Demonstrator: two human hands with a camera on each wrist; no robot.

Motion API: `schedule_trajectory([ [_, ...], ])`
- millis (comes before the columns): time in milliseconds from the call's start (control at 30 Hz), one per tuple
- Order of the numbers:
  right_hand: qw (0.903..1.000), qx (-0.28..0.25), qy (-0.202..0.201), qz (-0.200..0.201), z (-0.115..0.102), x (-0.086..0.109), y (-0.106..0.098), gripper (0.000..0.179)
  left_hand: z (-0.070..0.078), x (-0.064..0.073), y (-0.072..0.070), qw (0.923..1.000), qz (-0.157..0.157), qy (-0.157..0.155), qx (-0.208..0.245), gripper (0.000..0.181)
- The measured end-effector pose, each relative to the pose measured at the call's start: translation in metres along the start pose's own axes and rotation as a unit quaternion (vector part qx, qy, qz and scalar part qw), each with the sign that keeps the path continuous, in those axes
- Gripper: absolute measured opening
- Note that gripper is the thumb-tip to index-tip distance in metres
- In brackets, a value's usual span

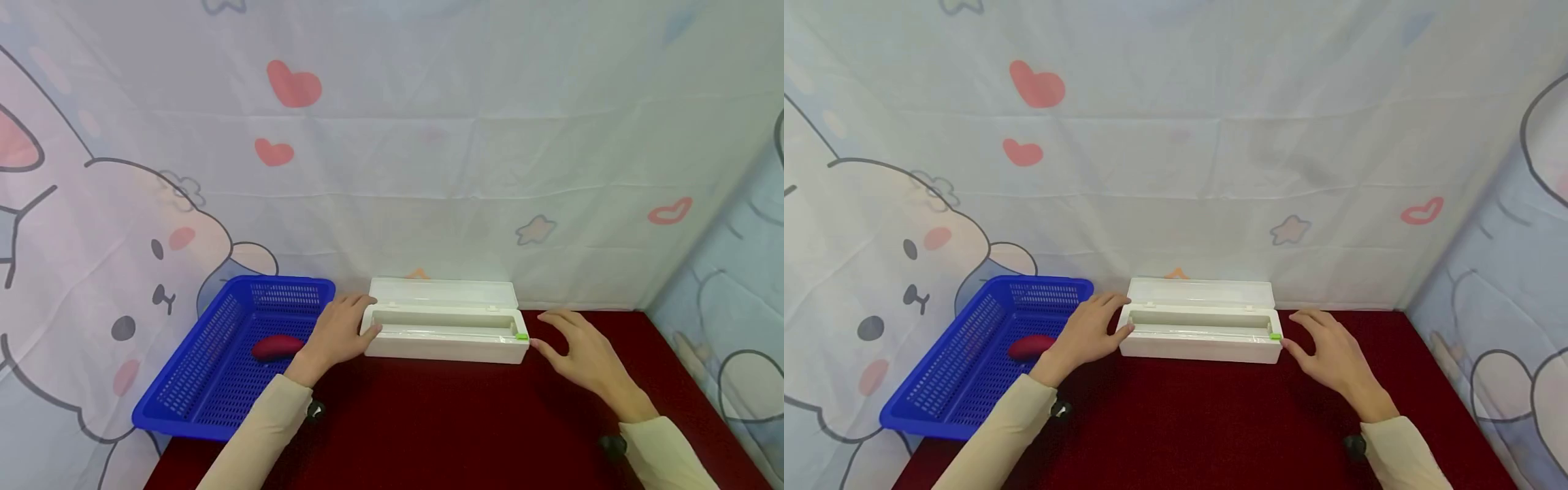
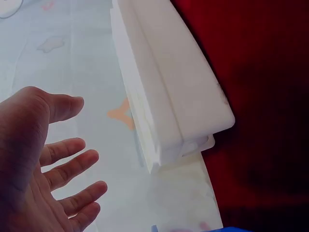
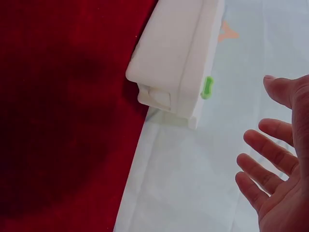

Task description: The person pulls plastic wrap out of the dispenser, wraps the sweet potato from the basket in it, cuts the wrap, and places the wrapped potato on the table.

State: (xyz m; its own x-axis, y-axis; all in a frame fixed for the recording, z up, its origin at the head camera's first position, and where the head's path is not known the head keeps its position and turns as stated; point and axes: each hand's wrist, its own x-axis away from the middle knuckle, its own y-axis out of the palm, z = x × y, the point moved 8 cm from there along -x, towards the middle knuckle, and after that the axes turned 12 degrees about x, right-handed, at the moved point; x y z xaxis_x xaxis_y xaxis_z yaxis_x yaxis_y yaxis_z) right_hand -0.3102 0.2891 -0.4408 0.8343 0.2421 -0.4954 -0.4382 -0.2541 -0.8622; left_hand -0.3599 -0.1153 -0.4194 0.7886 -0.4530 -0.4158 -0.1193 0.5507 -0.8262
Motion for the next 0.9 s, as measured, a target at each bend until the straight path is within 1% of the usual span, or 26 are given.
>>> schedule_trajectory([
  [100, 1.0, -0.004, 0.001, 0.0, -0.001, 0.0, 0.003, 0.049, 0.001, 0.001, 0.002, 0.9999, 0.009, 0.004, 0.0, 0.047],
  [400, 1.0, -0.009, -0.003, 0.003, -0.006, 0.002, 0.014, 0.045, 0.003, 0.001, 0.012, 1.0, 0.005, -0.005, -0.002, 0.045],
  [467, 0.9999, -0.009, -0.004, 0.005, -0.007, 0.003, 0.016, 0.045, 0.003, 0.0, 0.014, 1.0, 0.003, -0.009, -0.003, 0.044],
  [700, 0.9996, -0.016, -0.018, 0.012, -0.013, 0.003, 0.023, 0.044, -0.001, 0.003, 0.024, 0.9991, -0.021, -0.036, -0.011, 0.046],
  [900, 0.9995, -0.017, -0.022, 0.017, -0.016, 0.004, 0.029, 0.04, -0.002, 0.002, 0.028, 0.999, -0.022, -0.031, -0.025, 0.044],
])
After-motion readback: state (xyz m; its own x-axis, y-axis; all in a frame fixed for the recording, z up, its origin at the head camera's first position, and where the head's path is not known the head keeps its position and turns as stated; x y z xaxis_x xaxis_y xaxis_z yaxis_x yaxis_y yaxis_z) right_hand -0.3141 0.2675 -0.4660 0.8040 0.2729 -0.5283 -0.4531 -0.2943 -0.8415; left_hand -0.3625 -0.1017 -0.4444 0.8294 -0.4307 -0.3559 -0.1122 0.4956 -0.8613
